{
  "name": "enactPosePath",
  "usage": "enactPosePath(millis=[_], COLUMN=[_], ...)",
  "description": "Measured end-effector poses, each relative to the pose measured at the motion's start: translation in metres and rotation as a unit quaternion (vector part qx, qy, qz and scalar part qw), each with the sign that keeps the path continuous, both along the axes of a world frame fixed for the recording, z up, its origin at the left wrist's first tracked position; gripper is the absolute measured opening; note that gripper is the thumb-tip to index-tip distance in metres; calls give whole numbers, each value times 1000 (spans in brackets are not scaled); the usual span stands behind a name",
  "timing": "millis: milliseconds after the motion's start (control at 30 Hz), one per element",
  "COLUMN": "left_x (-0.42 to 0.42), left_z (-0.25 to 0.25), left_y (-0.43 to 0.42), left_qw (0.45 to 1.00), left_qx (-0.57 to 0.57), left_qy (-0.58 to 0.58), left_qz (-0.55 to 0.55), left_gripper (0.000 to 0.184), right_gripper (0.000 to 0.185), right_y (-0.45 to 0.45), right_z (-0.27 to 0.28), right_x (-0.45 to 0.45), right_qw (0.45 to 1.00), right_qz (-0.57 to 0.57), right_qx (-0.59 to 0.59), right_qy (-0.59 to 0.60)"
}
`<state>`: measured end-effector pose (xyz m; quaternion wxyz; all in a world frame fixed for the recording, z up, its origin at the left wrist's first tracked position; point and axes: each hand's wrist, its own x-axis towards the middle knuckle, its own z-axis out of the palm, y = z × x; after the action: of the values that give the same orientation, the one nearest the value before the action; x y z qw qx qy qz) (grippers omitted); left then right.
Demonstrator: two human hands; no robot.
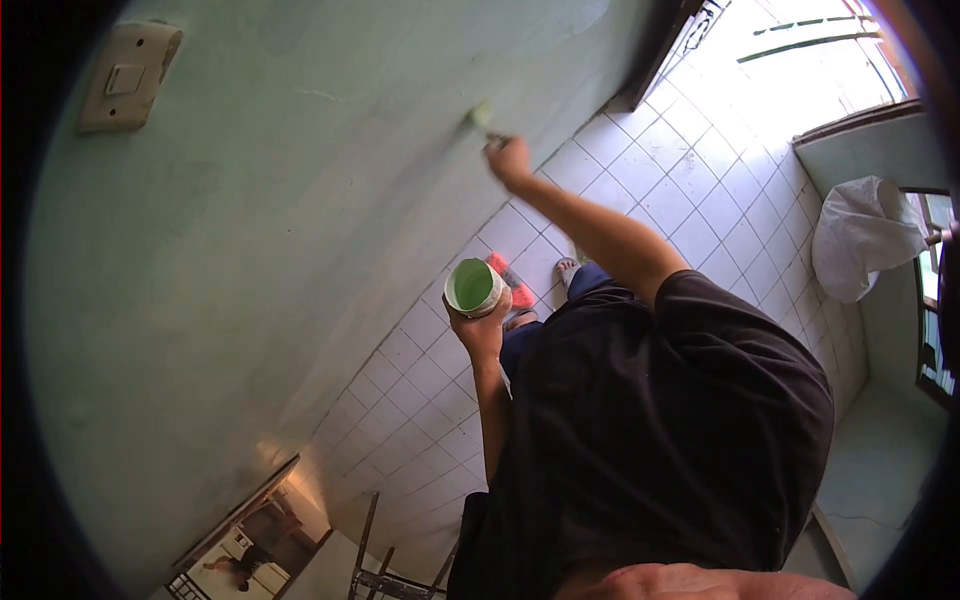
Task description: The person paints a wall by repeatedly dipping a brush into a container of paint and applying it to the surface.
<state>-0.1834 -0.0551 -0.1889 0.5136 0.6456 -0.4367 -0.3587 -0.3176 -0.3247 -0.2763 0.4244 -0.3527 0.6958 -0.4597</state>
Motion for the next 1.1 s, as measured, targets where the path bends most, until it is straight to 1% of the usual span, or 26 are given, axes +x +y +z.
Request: enactPosePath(millis=[33, 67, 100, 133, 200, 267, 300, 367, 400, 433, 467, 533, 600, 633, 667, 700, 733, 800, 833, 900, 933, 967, 1000, 1033, 1100], left_x=[0, 0, -1, -1, 0, -1, 0, 4, 5, 6, 6, 6, 7, 7, 7, 7, 8, 5, 4, 4, 4, 4, 3, 2, 2], left_z=[-2, -3, -2, -1, 4, 8, 5, 0, 1, 3, 3, 3, 1, -3, -7, -9, -11, -11, -9, -5, -4, -3, -3, -2, 0], left_y=[-1, -4, -7, -10, -11, -11, -9, -5, -3, 1, 5, 9, 10, 9, 8, 8, 6, -1, -4, -5, -5, -4, -3, -3, 1], left_qw=[1000, 1000, 1000, 1000, 999, 999, 1000, 1000, 1000, 1000, 1000, 1000, 1000, 1000, 1000, 1000, 1000, 1000, 1000, 999, 999, 999, 999, 1000, 1000], left_qx=[1, 0, -2, 6, 15, 8, 7, -13, -14, -8, -3, 0, 1, 2, 4, 6, 6, 2, 3, 7, 9, 12, 10, 1, -7], left_qy=[-3, -5, -4, -9, -15, -22, -22, -27, -27, -23, -18, -17, -18, 1, 21, 21, 6, -8, -6, -7, -4, 0, 1, 6, 11], left_qz=[-5, -9, -13, -23, -29, -26, -21, -11, -5, 4, 13, 25, 26, 21, 15, 8, -3, -18, -28, -36, -35, -35, -33, -31, -24], left_gripper=[75, 75, 75, 75, 76, 75, 75, 74, 74, 74, 73, 74, 74, 75, 75, 75, 75, 75, 75, 75, 75, 75, 75, 75, 75], right_gripper=[34, 35, 39, 40, 40, 39, 39, 40, 41, 42, 40, 35, 32, 29, 31, 29, 30, 33, 33, 36, 34, 33, 33, 35, 38], right_y=[20, 40, 54, 62, 47, 13, -4, -30, -39, -51, -53, -59, -51, -52, -30, -13, 15, 52, 48, 40, 27, 8, -11, -25, -50], right_z=[-1, 12, 20, 28, 22, 34, 40, 43, 38, 20, 23, 21, 19, -8, 16, 10, 36, 49, 47, 40, 63, 64, 69, 73, 56], right_x=[24, 35, 40, 39, 25, -22, -48, -103, -124, -141, -150, -139, -96, -60, -26, 7, 22, 31, 25, 5, -19, -46, -73, -100, -139], right_qw=[998, 990, 972, 959, 955, 966, 971, 980, 987, 989, 988, 992, 995, 995, 998, 999, 998, 973, 973, 957, 967, 972, 979, 986, 997], right_qz=[53, 140, 223, 276, 287, 251, 230, 186, 141, 87, 21, -112, -91, -81, -48, -39, 55, 229, 226, 280, 251, 233, 200, 163, 60], right_qx=[2, 11, 34, 7, -7, 19, -7, 41, 31, 12, -10, -21, -26, -63, -6, -6, 12, -17, -20, -66, -38, -31, -26, -13, -13], right_qy=[-33, -26, -70, -61, -67, -66, -58, -53, -69, -120, -152, -46, -10, 18, 41, 11, -32, -37, -36, -29, -24, -26, 13, -11, -42])
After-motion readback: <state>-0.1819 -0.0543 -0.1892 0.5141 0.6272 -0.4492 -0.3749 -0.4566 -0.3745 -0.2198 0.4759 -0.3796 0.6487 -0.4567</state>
